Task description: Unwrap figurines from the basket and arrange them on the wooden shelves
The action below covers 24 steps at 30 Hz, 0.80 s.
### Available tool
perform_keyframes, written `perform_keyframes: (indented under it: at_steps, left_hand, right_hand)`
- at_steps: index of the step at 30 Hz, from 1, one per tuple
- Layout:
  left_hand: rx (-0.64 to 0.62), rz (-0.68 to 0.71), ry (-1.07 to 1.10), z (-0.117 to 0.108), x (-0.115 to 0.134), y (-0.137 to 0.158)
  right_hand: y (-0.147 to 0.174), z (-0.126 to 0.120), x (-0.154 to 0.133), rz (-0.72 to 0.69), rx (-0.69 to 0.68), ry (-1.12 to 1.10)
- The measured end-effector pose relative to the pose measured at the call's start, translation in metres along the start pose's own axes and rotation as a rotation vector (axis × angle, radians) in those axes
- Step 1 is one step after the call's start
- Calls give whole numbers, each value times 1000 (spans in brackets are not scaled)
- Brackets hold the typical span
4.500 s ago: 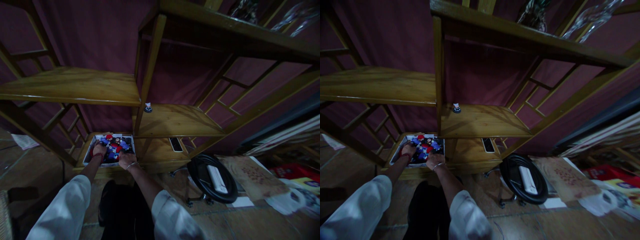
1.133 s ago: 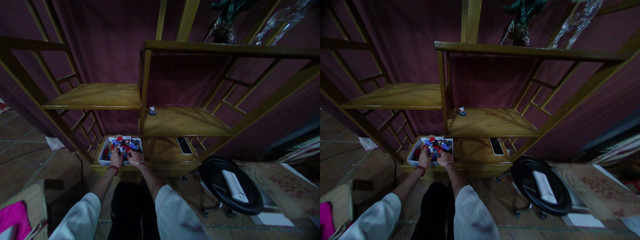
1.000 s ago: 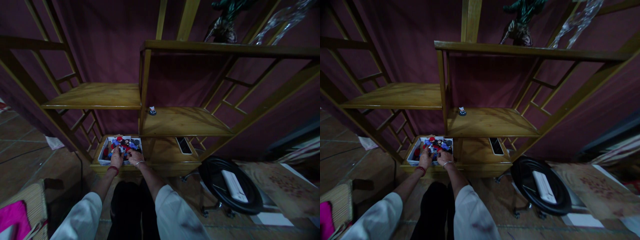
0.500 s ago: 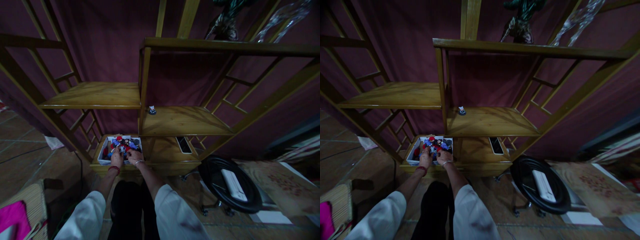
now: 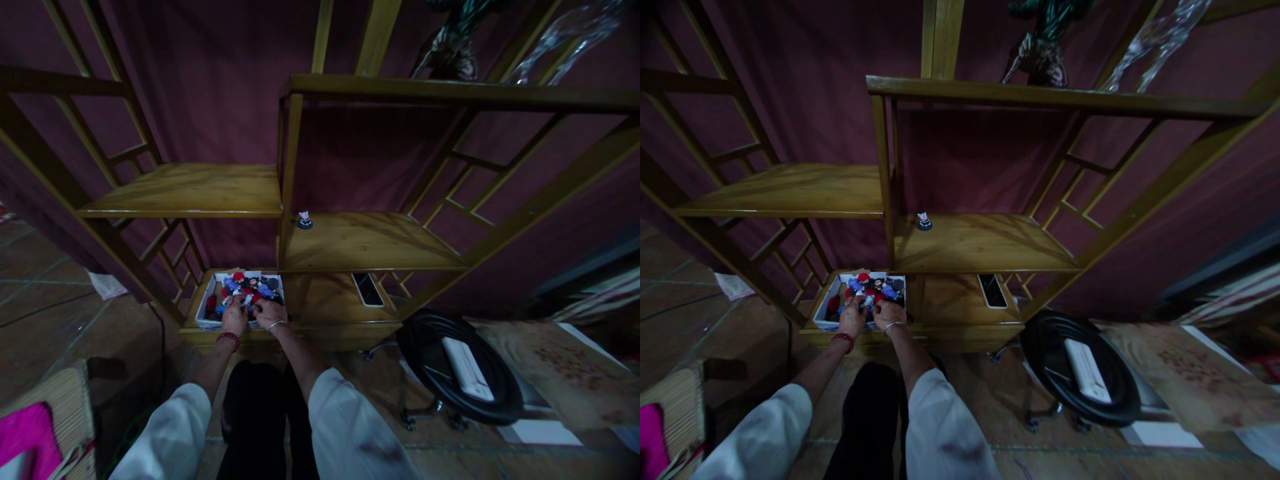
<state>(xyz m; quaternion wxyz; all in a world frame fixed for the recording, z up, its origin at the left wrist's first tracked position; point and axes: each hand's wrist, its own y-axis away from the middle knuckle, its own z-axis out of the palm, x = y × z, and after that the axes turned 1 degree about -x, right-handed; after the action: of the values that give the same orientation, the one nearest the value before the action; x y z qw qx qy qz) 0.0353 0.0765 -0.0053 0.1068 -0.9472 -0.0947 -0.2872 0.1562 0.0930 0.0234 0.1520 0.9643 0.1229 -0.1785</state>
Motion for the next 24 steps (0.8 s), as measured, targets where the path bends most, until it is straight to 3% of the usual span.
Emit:
perform_keyframes:
  at_steps: [7,14,24]
  left_hand:
    - [25,-15,-40,0,1,0]
    - [-86,-12,-122,-2,6,7]
    - [-133,-12,-155,-3,9,9]
  right_hand:
    - [0,2,0,6,21,-10]
    - [-4,6,2,6,61,-62]
    - [-8,13,6,12,100,-57]
